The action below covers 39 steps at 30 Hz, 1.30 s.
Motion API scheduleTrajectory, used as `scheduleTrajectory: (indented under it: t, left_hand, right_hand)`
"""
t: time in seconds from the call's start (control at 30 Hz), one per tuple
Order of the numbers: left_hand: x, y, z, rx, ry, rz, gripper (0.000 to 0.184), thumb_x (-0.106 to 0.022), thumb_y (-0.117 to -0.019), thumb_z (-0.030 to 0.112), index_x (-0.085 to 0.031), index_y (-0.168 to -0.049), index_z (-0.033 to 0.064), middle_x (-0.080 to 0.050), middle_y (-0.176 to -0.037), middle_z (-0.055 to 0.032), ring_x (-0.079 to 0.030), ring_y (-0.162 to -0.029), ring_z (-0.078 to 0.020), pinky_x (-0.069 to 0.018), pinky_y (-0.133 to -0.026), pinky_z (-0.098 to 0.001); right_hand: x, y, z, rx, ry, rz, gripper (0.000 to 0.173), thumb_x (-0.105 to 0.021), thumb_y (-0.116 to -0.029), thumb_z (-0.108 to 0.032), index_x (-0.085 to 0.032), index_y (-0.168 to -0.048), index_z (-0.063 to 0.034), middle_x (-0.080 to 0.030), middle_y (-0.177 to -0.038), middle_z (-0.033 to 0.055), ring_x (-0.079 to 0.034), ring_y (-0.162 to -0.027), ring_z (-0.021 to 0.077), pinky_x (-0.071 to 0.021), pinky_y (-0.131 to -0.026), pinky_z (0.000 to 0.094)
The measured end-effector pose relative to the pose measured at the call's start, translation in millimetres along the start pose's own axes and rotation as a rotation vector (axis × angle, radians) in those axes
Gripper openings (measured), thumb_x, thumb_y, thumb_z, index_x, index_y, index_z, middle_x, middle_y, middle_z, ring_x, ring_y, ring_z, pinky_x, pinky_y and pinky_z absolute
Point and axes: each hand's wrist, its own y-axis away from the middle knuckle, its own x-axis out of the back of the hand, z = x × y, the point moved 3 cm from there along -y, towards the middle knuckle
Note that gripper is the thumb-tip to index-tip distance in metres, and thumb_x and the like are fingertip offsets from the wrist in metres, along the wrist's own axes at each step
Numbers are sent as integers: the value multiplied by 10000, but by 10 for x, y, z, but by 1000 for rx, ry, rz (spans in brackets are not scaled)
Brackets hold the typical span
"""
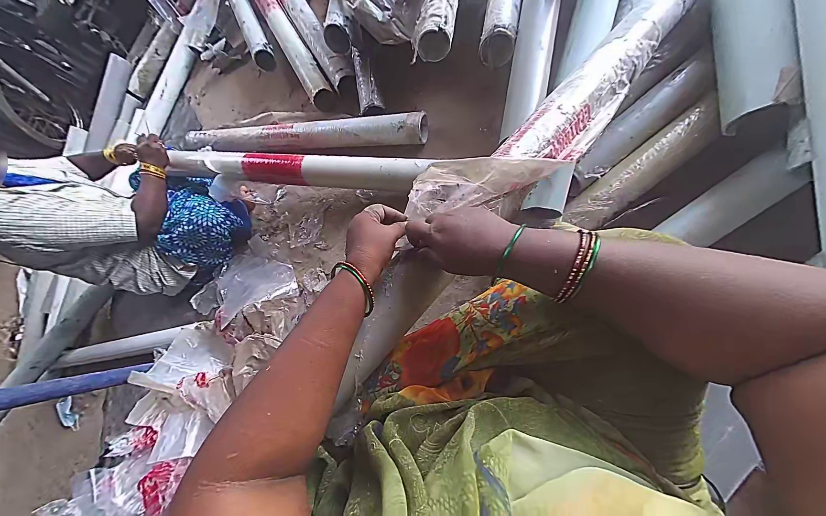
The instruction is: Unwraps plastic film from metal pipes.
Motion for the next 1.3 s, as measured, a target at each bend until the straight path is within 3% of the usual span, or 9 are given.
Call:
scheduleTrajectory:
  t: [0.17, 0.27, 0.4, 0.53, 0.8, 0.93, 1.13, 1.23, 1.3]
  left_hand:
    - [-11, 44, 30, -2, -51, 31, 176, -714, -952, 131, -718, -1099, 35, -713, -1058, -113, -646, -992, -207, -482, -916, -452]
    - [-18, 77, 48, -1, -50, 62, 182, -724, -947, 142, -716, -1092, 33, -710, -1048, -115, -643, -977, -217, -479, -900, -457]
    - [-15, 84, 75, 10, -63, 80, 210, -714, -957, 149, -713, -1131, 31, -713, -1103, -128, -652, -1063, -246, -476, -963, -478]
    - [3, 48, 74, 20, -89, 83, 203, -717, -956, 165, -723, -1127, 56, -716, -1110, -117, -650, -1085, -246, -471, -976, -486]
    - [13, 26, 66, 26, -85, 84, 199, -716, -958, 157, -722, -1125, 50, -716, -1109, -122, -654, -1075, -251, -475, -973, -491]
    - [2, 16, 73, 11, -103, 93, 197, -717, -958, 167, -721, -1115, 48, -715, -1091, -124, -653, -1055, -257, -475, -953, -501]
    - [-1, 50, 82, 16, -99, 106, 196, -714, -958, 150, -716, -1118, 38, -710, -1113, -141, -651, -1077, -265, -470, -971, -499]
    - [0, 47, 79, 29, -97, 110, 204, -709, -960, 150, -713, -1132, 40, -707, -1130, -147, -648, -1099, -271, -469, -982, -503]
    - [12, 44, 63, 36, -82, 118, 203, -708, -962, 152, -714, -1133, 43, -707, -1130, -144, -647, -1095, -269, -470, -979, -503]
  right_hand:
    - [74, 45, -30, -35, 61, 11, 245, -480, -1068, -158, -618, -1255, -80, -653, -942, 209, -670, -903, 430, -487, -685, 585]
    - [149, 118, -38, -95, 66, -12, 219, -484, -1065, -147, -624, -1217, -72, -658, -956, 216, -666, -934, 440, -483, -700, 594]
    - [207, 238, 52, -175, 90, 24, 188, -518, -1053, -148, -643, -1161, -58, -672, -976, 223, -664, -975, 447, -481, -717, 611]
    - [123, 181, 196, -77, 94, 93, 188, -523, -1056, -180, -629, -1126, -41, -651, -933, 221, -665, -927, 443, -486, -717, 607]
    - [216, 218, 123, -66, 78, 66, 158, -550, -1042, -189, -631, -1088, -60, -656, -893, 181, -671, -889, 405, -482, -688, 583]
    - [155, 125, 91, -103, 115, 42, 191, -500, -1054, -147, -641, -1153, -63, -656, -960, 209, -667, -936, 430, -486, -695, 587]
    - [156, 72, 65, -162, 76, 60, 189, -500, -1060, -166, -646, -1107, -56, -668, -962, 210, -669, -974, 425, -480, -705, 588]
    - [233, 158, 115, -258, 69, 62, 212, -505, -1044, -125, -651, -1184, -63, -683, -1027, 232, -662, -1019, 455, -479, -741, 627]
    - [291, 233, 233, -379, 102, 84, 204, -518, -1012, -55, -668, -1149, -35, -679, -1039, 260, -653, -1022, 483, -475, -742, 650]
